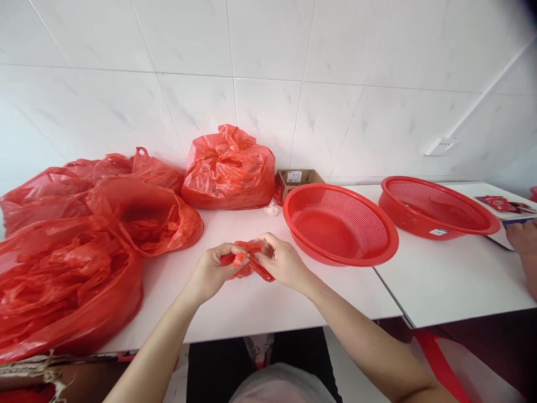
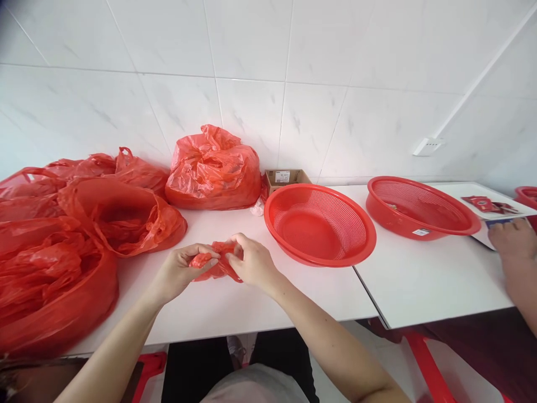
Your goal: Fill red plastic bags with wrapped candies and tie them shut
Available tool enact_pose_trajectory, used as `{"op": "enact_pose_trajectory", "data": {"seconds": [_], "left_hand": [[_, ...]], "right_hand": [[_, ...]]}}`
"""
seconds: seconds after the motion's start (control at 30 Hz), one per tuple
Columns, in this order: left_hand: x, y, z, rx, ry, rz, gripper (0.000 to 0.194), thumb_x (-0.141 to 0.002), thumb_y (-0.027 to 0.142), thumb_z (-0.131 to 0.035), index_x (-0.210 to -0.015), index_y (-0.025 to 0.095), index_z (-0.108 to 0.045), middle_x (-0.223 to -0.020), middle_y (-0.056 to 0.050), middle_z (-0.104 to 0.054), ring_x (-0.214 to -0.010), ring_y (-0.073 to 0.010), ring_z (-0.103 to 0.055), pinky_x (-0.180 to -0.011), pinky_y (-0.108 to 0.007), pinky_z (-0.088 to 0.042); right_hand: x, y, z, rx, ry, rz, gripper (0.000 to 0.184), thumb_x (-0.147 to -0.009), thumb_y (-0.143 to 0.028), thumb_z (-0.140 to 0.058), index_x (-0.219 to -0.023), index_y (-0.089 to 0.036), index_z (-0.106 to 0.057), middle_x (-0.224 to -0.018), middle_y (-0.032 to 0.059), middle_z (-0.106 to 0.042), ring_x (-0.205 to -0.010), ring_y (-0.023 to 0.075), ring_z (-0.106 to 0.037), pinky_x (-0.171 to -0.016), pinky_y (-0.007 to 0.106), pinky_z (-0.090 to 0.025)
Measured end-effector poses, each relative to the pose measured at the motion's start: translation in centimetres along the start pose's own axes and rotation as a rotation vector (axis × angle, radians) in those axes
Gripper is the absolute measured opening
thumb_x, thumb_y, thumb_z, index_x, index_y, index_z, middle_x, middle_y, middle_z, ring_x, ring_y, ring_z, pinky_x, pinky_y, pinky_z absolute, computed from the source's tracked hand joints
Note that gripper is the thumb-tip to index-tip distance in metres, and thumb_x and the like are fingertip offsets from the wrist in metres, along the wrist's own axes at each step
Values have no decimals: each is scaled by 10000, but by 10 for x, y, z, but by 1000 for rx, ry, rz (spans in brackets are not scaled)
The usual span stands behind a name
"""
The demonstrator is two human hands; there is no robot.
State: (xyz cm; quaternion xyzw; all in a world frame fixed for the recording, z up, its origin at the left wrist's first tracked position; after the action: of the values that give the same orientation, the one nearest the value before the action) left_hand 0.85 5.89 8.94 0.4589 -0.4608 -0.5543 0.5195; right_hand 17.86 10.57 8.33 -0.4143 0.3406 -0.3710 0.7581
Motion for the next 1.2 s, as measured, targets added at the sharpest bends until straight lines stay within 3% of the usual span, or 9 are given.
{"op": "enact_pose_trajectory", "data": {"seconds": [0.1, 0.27, 0.4, 0.6, 0.7, 0.83, 0.97, 1.13, 1.2], "left_hand": [[0, 1, 0, -128, -40, -45, 88, -755, 202, -662, -834, 182, -695, -877, -55, -697, -777, -199, -661, -677, -298, -526], [-2, -6, 6, -311, 45, -309, 112, -762, 121, -587, -846, 194, -573, -904, -32, -658, -797, -166, -631, -711, -289, -501], [3, -12, 5, -495, 215, -524, 193, -785, 89, -587, -927, 210, -536, -937, -18, -622, -810, -145, -602, -712, -272, -478], [11, -2, 2, -624, 279, -677, 182, -814, 64, -592, -922, 210, -588, -908, -13, -581, -811, -128, -584, -692, -237, -465], [14, 9, 8, -691, 236, -658, 120, -839, 120, -619, -903, 216, -650, -891, -15, -614, -803, -131, -605, -685, -232, -477], [20, 19, 21, -718, 126, -639, 227, -840, 80, -582, -927, 246, -710, -887, 0, -695, -803, -131, -651, -704, -229, -500], [28, 23, 37, -755, 307, -660, 226, -843, 130, -611, -975, 267, -733, -922, -5, -726, -859, -163, -660, -775, -281, -503], [24, 21, 41, -571, 372, -395, 112, -823, 327, -691, -902, 268, -746, -901, -5, -744, -852, -179, -677, -784, -295, -523], [21, 25, 34, -484, 303, -307, 122, -811, 363, -700, -867, 266, -748, -881, 0, -746, -817, -170, -682, -738, -272, -533]], "right_hand": [[-9, -2, -2, -65, -39, 98, 236, -827, -178, -580, -1043, -237, -652, -1101, 31, -653, -940, 160, -608, -825, 313, -471], [-7, 5, -20, -307, -66, -8, 116, -826, -236, -624, -911, -186, -686, -900, 30, -697, -841, 163, -645, -801, 317, -505], [-2, 13, -31, -537, -66, -121, 207, -760, -360, -734, -826, -176, -663, -782, 14, -671, -719, 149, -635, -712, 303, -522], [-5, 13, -25, -697, -204, -167, 361, -784, -452, -718, -1030, -193, -665, -823, 5, -669, -661, 116, -620, -682, 287, -519], [-5, 4, -19, -545, -223, -82, 259, -801, -409, -705, -921, -181, -679, -844, 10, -667, -691, 118, -598, -678, 279, -499], [0, -10, -15, -88, -101, 138, 52, -856, -234, -628, -848, -194, -658, -851, 8, -681, -755, 136, -602, -725, 284, -474], [10, -7, -21, 296, 10, 321, 144, -850, -92, -559, -848, -212, -638, -892, 11, -701, -813, 158, -612, -731, 292, -453], [19, 4, -20, 309, 35, 319, 58, -861, -184, -619, -905, -222, -618, -916, 26, -678, -861, 178, -611, -762, 313, -484], [16, 1, -19, 230, 38, 392, 349, -810, -344, -718, -1113, -228, -586, -1155, 76, -639, -1078, 217, -582, -914, 369, -478]]}}
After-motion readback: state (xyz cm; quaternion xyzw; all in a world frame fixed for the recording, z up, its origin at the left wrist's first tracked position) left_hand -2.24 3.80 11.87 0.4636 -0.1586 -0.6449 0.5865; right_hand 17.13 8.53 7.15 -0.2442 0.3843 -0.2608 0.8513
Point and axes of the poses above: each hand's wrist, its own x-axis away from the middle knuckle, its own z-axis out of the back of the hand, y = z × x, the point moved 3 cm from there along -x, towards the middle knuckle
